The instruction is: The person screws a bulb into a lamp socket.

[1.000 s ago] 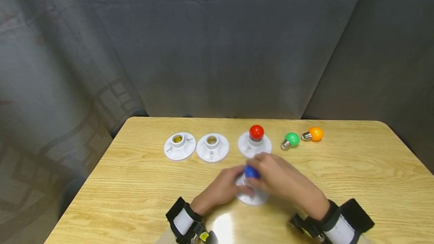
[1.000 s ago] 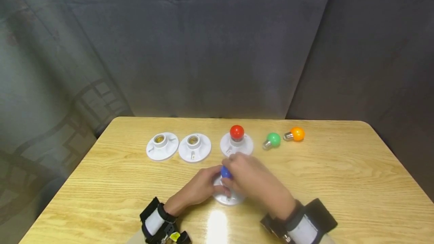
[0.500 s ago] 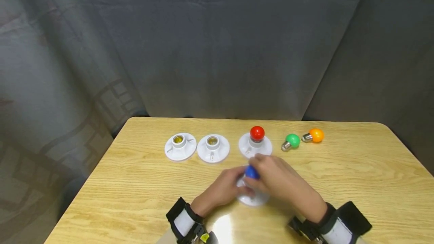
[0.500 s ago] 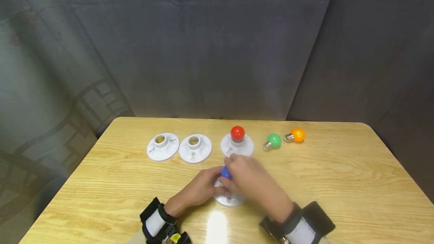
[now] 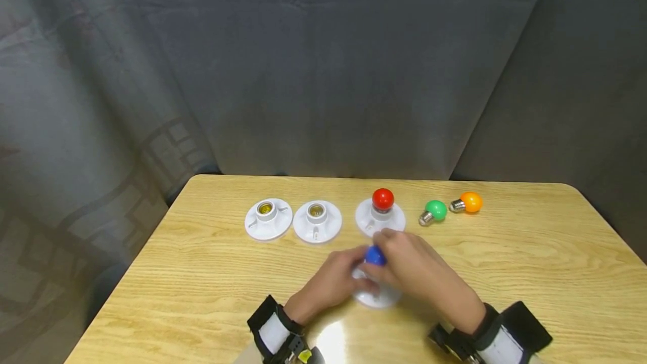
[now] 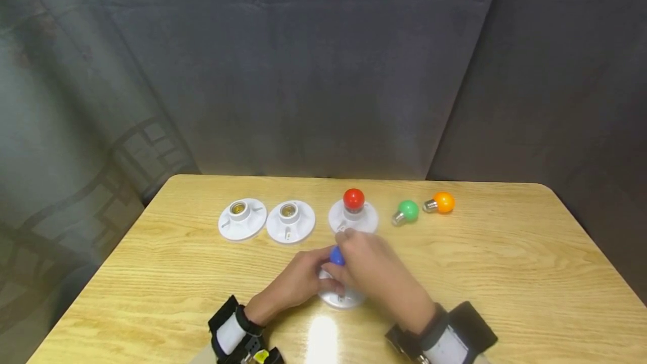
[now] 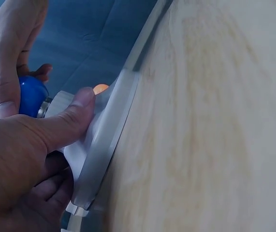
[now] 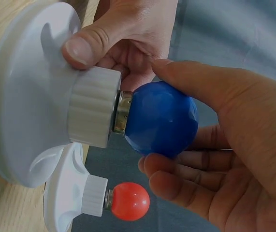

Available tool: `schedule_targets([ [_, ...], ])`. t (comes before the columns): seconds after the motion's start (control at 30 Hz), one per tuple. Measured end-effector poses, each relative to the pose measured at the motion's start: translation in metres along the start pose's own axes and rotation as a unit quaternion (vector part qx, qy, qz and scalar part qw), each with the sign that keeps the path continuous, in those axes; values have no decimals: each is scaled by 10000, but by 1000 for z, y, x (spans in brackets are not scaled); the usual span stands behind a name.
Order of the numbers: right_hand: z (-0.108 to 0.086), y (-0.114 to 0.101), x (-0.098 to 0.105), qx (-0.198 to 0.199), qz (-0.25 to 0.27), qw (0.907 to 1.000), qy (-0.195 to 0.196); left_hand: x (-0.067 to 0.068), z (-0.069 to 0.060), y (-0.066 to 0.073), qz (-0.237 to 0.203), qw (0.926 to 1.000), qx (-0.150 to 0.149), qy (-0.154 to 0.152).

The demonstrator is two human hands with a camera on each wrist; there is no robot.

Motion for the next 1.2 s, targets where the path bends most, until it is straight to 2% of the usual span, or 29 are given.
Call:
schedule_targets([
  [0.33, -1, -5, 1, -553, 87, 9978, -359, 0, 0, 0, -155, 9996, 207, -84],
  [0.57, -3, -6, 7, -654, -20, 9961, -595, 0, 0, 0, -56, 9999, 159, -31],
  [0.73, -4, -5, 15, -516, -107, 9963, -678, 0, -1, 0, -57, 9997, 233, -24],
  [0.9, -4, 0, 22, -34, -158, 9974, -699, 1, -1, 1, -110, 9992, 376, -67],
  [1.2, -6, 3, 26, 718, 501, 9920, -912, 1, -1, 0, 16, 9994, 344, -22],
])
Point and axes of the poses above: each hand's wrist, its own z-axis towards the middle knuckle, its own x-axis out of the back of the hand, y = z × x, the point moved 1 cm from there along z, towards the middle knuckle, and after that the axes turned 5 degrees about x, right-handed, at the moved point
